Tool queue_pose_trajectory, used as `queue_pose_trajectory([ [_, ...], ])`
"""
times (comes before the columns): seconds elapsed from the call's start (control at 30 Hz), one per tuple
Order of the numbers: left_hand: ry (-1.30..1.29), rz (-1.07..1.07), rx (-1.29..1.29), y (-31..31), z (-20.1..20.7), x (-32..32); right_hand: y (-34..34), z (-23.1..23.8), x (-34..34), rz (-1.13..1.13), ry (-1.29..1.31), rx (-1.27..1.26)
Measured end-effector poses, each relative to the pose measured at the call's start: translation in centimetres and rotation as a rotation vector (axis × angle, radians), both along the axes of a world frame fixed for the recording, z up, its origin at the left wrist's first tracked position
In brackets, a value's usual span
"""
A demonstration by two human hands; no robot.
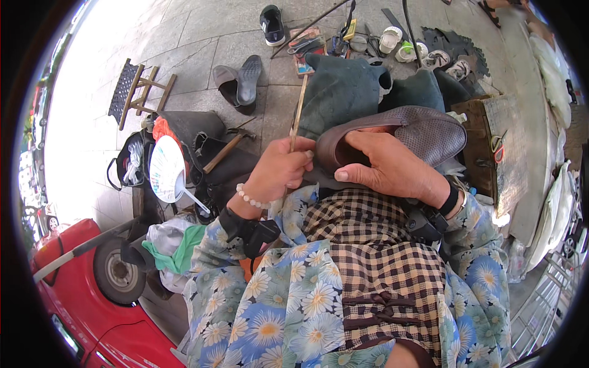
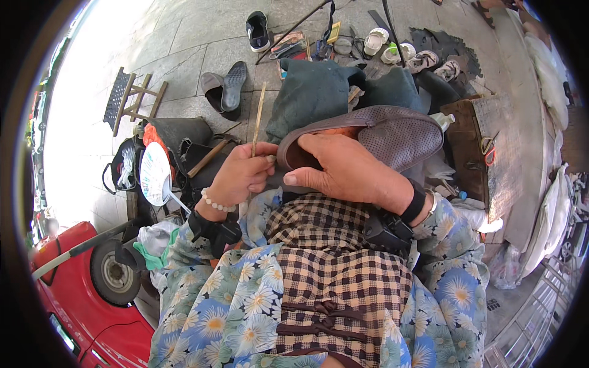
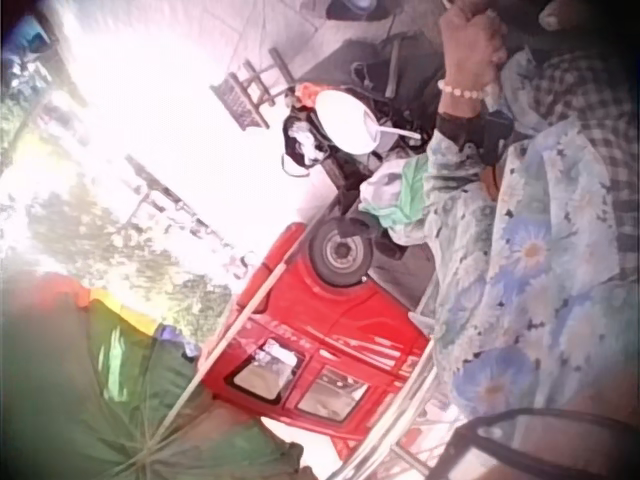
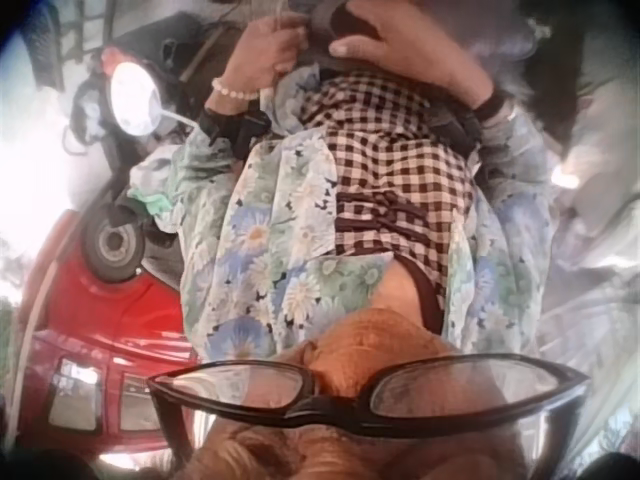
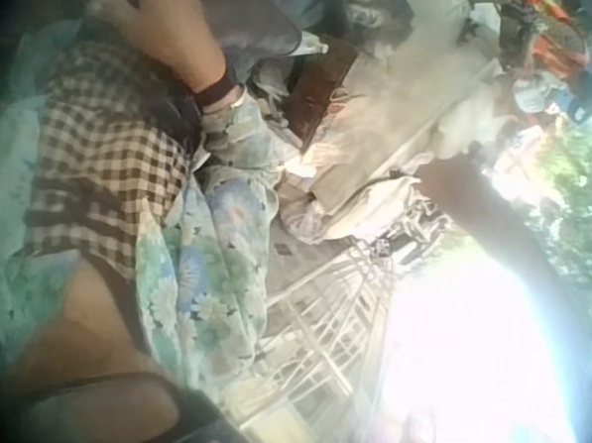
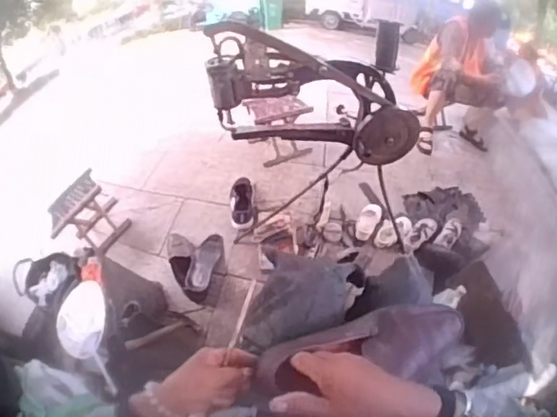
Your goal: Repairing a leather shoe by applying adhesive with a stick and inspecting the bond.
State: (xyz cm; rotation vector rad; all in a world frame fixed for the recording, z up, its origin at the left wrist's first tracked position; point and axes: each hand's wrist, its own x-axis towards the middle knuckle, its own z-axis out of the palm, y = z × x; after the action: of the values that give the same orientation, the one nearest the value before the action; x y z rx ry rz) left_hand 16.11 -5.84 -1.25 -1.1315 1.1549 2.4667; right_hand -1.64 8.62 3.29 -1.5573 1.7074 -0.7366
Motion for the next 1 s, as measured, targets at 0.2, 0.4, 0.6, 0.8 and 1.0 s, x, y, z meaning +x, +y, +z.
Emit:
queue_pose_trajectory([
  [0.2, 0.202, 0.187, 0.058, 1.3, 2.5, -1.3, 0.4, 1.9, -1.8, -0.111, -0.315, -0.170],
  [0.4, 0.568, 0.283, -0.207, 1.7, 4.6, -4.7, 0.4, 5.5, -3.5, -0.102, -0.148, -0.490],
  [0.6, 0.504, 0.212, -0.451, 1.8, 1.5, -6.8, 1.4, 1.1, -3.3, -0.488, -0.936, -0.196],
  [0.8, 0.421, 0.123, -0.479, 3.5, -0.3, -5.2, 2.4, -2.2, -1.8, -0.609, -1.042, -0.128],
  [1.0, 0.358, 0.074, -0.515, 3.4, -0.7, -5.0, 2.9, -3.5, -0.8, -0.606, -1.090, -0.118],
])
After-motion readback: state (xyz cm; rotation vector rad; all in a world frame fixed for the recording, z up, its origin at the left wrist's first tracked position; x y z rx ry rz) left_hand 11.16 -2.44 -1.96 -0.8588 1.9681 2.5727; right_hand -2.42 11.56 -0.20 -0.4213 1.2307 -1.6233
